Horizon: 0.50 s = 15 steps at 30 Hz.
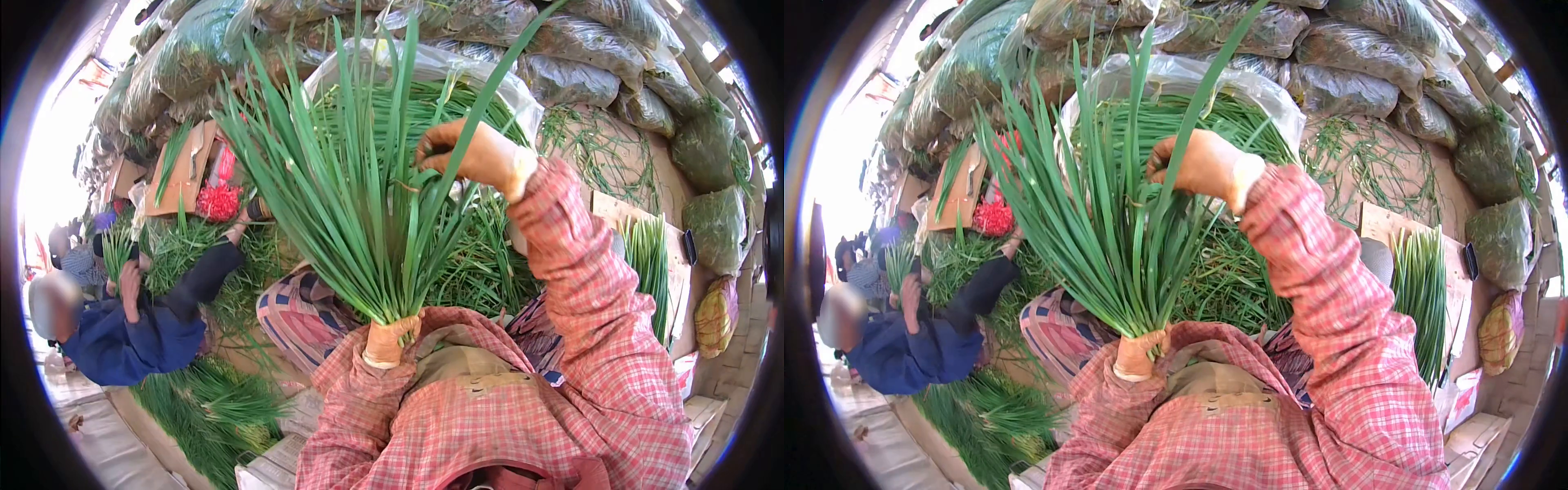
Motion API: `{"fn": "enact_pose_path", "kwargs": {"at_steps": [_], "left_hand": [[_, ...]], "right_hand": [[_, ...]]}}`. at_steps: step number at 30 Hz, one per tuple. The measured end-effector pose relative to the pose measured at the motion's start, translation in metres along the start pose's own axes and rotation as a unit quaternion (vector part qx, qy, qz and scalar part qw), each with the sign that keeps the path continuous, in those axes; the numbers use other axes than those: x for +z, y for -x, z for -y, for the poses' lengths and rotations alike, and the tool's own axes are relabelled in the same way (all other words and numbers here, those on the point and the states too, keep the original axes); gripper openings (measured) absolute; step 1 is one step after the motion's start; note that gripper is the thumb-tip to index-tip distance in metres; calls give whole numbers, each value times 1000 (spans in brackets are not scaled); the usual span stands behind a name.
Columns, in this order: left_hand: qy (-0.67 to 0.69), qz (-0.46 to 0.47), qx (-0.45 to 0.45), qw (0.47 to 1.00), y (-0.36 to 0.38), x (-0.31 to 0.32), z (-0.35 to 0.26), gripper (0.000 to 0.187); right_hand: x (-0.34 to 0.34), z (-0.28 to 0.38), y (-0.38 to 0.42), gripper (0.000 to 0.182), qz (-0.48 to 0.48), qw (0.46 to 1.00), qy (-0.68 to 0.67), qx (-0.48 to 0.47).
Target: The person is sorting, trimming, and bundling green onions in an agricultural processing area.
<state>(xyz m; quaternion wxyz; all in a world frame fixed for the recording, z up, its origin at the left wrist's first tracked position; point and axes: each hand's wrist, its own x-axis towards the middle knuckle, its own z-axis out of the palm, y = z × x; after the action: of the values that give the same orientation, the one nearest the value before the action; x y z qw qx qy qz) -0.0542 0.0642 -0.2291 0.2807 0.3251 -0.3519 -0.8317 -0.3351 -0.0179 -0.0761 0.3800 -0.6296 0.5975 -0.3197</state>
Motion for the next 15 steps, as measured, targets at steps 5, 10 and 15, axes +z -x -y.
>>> {"fn": "enact_pose_path", "kwargs": {"at_steps": [5,10,15], "left_hand": [[83,-40,7,996,-2,4,-4,39],[75,-61,44,994,-4,5,1,33],[42,-59,29,997,0,14,0,32]], "right_hand": [[31,-20,57,11,-171,974,91,-120],[10,-75,74,8,-306,822,-479,42],[-42,-166,75,15,-394,691,-605,-38]]}}
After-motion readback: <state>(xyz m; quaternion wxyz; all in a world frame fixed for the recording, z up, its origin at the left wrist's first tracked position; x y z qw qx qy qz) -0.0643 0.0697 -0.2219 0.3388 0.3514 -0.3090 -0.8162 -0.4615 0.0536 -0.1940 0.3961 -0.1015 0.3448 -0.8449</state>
